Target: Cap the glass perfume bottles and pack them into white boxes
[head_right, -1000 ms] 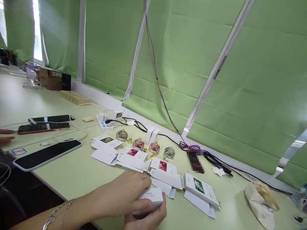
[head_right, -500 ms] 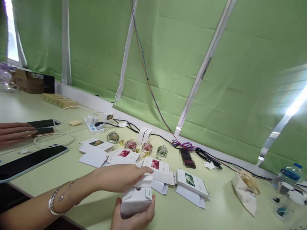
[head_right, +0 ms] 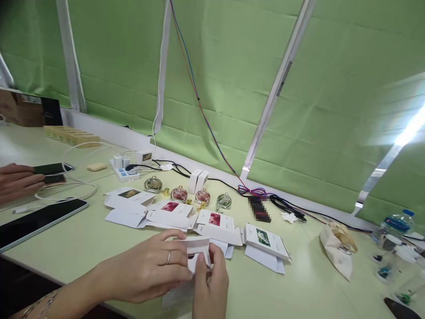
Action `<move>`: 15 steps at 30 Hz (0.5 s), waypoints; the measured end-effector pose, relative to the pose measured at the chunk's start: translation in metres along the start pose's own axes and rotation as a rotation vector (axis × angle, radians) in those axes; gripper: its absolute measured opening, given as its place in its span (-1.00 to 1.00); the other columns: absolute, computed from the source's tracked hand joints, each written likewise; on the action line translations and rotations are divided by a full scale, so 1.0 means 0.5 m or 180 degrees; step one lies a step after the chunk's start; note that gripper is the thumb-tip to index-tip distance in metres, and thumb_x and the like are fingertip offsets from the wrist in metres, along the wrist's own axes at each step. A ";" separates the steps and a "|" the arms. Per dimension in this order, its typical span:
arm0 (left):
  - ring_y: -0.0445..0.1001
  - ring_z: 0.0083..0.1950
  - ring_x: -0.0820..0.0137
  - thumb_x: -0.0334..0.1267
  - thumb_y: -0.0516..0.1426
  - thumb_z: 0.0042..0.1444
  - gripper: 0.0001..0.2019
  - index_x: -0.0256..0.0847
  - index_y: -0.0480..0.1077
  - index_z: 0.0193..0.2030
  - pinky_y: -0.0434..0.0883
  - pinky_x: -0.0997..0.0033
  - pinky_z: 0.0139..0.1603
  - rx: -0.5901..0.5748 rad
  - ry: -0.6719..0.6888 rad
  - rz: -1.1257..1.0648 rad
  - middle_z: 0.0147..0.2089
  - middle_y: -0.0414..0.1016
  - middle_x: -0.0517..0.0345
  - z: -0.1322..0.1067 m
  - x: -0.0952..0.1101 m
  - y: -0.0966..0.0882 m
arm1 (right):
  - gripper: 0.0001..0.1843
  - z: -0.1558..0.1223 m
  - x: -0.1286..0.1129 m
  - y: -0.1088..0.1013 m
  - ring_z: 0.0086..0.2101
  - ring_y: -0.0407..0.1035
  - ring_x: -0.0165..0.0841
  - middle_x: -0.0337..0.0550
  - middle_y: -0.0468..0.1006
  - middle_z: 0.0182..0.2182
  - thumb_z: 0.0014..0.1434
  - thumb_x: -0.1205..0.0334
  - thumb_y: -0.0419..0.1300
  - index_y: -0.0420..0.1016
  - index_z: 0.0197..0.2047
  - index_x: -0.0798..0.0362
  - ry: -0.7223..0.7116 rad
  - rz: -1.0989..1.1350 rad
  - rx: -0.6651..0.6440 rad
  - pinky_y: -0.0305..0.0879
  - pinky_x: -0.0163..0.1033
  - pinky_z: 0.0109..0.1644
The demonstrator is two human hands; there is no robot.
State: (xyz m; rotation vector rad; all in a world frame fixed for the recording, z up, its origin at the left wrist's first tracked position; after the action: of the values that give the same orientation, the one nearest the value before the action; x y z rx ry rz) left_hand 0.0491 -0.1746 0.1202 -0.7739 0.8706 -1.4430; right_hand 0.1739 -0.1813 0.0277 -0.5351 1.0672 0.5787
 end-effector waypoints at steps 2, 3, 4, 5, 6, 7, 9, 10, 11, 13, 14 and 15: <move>0.39 -0.34 0.39 -0.39 -0.04 0.20 -0.80 -0.13 0.38 -0.19 0.26 0.24 0.03 0.0021 -0.0169 0.0166 -0.39 0.47 0.15 -0.008 -0.011 0.003 | -0.59 0.004 0.001 -0.008 -0.31 0.43 -0.26 -0.18 0.55 -0.43 0.18 -0.08 -0.04 0.44 -0.24 0.06 0.0122 -0.0016 -0.0056 0.28 -0.31 -0.35; 0.37 -0.36 0.39 -0.38 -0.04 0.21 -0.80 -0.12 0.39 -0.22 0.27 0.25 0.00 0.0087 -0.0287 0.0215 -0.42 0.45 0.16 -0.014 -0.019 0.003 | -0.59 0.002 0.004 -0.014 -0.30 0.43 -0.25 -0.19 0.55 -0.46 0.18 -0.07 -0.05 0.44 -0.25 0.06 0.0153 -0.0038 -0.0012 0.27 -0.32 -0.38; 0.36 -0.36 0.38 -0.37 -0.05 0.21 -0.80 -0.12 0.39 -0.23 0.27 0.25 -0.01 0.0157 -0.0451 0.0226 -0.42 0.45 0.16 -0.021 -0.029 0.004 | -0.59 -0.003 0.008 -0.020 -0.29 0.43 -0.24 -0.18 0.54 -0.46 0.19 -0.07 -0.05 0.43 -0.23 0.07 0.0161 -0.0063 0.0057 0.26 -0.32 -0.39; 0.36 -0.35 0.38 -0.36 -0.05 0.20 -0.80 -0.12 0.39 -0.21 0.27 0.24 -0.02 0.0232 -0.0667 0.0217 -0.41 0.44 0.15 -0.030 -0.040 0.006 | -0.59 -0.010 0.012 -0.025 -0.27 0.43 -0.24 -0.16 0.55 -0.42 0.19 -0.07 -0.04 0.42 -0.20 0.07 0.0146 -0.0086 0.0127 0.27 -0.32 -0.38; 0.36 -0.34 0.37 -0.35 -0.05 0.20 -0.80 -0.13 0.39 -0.18 0.26 0.21 0.00 0.0280 -0.0921 0.0189 -0.39 0.44 0.15 -0.041 -0.050 0.010 | -0.59 -0.018 0.016 -0.028 -0.26 0.43 -0.24 -0.13 0.54 -0.37 0.19 -0.06 -0.04 0.40 -0.16 0.08 0.0101 -0.0105 0.0191 0.29 -0.31 -0.35; 0.36 -0.32 0.35 -0.34 -0.05 0.19 -0.78 -0.13 0.37 -0.12 0.24 0.18 0.02 0.0307 -0.1172 0.0149 -0.37 0.43 0.14 -0.053 -0.059 0.016 | -0.59 -0.027 0.019 -0.031 -0.25 0.42 -0.25 -0.10 0.53 -0.32 0.20 -0.05 -0.05 0.38 -0.12 0.08 0.0029 -0.0116 0.0256 0.30 -0.30 -0.31; 0.37 -0.26 0.30 -0.31 -0.04 0.18 -0.73 -0.13 0.33 -0.01 0.23 0.13 0.04 0.0330 -0.1518 0.0062 -0.32 0.41 0.11 -0.076 -0.063 0.028 | -0.61 -0.043 0.021 -0.036 -0.27 0.41 -0.27 -0.04 0.48 -0.22 0.23 0.00 -0.07 0.31 -0.05 0.09 -0.0172 -0.0110 0.0419 0.32 -0.28 -0.27; 0.36 -0.22 0.28 -0.29 -0.03 0.17 -0.71 -0.11 0.32 0.02 0.24 0.12 0.03 0.0354 -0.1565 0.0021 -0.28 0.39 0.09 -0.083 -0.058 0.032 | -0.64 -0.049 0.019 -0.041 -0.27 0.40 -0.28 -0.02 0.46 -0.19 0.24 0.03 -0.08 0.29 -0.04 0.09 -0.0302 -0.0108 0.0523 0.32 -0.27 -0.26; 0.34 -0.17 0.25 -0.26 -0.01 0.17 -0.71 -0.09 0.31 0.03 0.26 0.13 0.00 0.0371 -0.1540 -0.0018 -0.25 0.37 0.08 -0.088 -0.050 0.034 | -0.67 -0.054 0.014 -0.045 -0.27 0.39 -0.28 0.00 0.43 -0.18 0.24 0.06 -0.07 0.28 -0.06 0.08 -0.0457 -0.0113 0.0621 0.31 -0.25 -0.25; 0.30 -0.11 0.20 -0.16 0.08 0.12 -0.70 -0.04 0.32 0.02 0.30 0.17 -0.05 0.0400 -0.1452 -0.0061 -0.19 0.33 0.06 -0.092 -0.037 0.034 | -0.72 -0.057 -0.003 -0.048 -0.21 0.36 -0.24 0.00 0.41 -0.19 0.24 0.09 -0.06 0.32 -0.14 0.07 -0.0795 -0.0172 0.0701 0.29 -0.20 -0.18; 0.28 -0.09 0.18 -0.13 0.14 0.08 -0.67 -0.03 0.32 0.01 0.31 0.17 -0.06 0.0414 -0.1449 -0.0047 -0.17 0.31 0.06 -0.092 -0.035 0.033 | -0.73 -0.056 -0.012 -0.046 -0.17 0.34 -0.22 0.00 0.41 -0.19 0.24 0.10 -0.06 0.35 -0.19 0.07 -0.0950 -0.0221 0.0675 0.27 -0.16 -0.13; 0.27 -0.06 0.16 -0.13 0.18 0.03 -0.64 -0.03 0.32 -0.01 0.31 0.16 -0.06 0.0447 -0.1464 -0.0007 -0.15 0.30 0.05 -0.092 -0.035 0.031 | -0.73 -0.053 -0.020 -0.043 -0.13 0.33 -0.20 0.00 0.41 -0.19 0.25 0.11 -0.07 0.37 -0.22 0.06 -0.1073 -0.0262 0.0616 0.25 -0.14 -0.11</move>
State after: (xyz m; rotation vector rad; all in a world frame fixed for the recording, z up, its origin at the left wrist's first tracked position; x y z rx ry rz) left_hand 0.0179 -0.1540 0.0844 -0.9494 0.4121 -1.2414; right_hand 0.1674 -0.2164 0.0295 -0.2970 0.7670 0.4671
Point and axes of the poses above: each hand's wrist, its own z-axis towards the middle knuckle, its own y-axis out of the palm, x = y × z, the point moved 9 cm from there along z, towards the middle knuckle
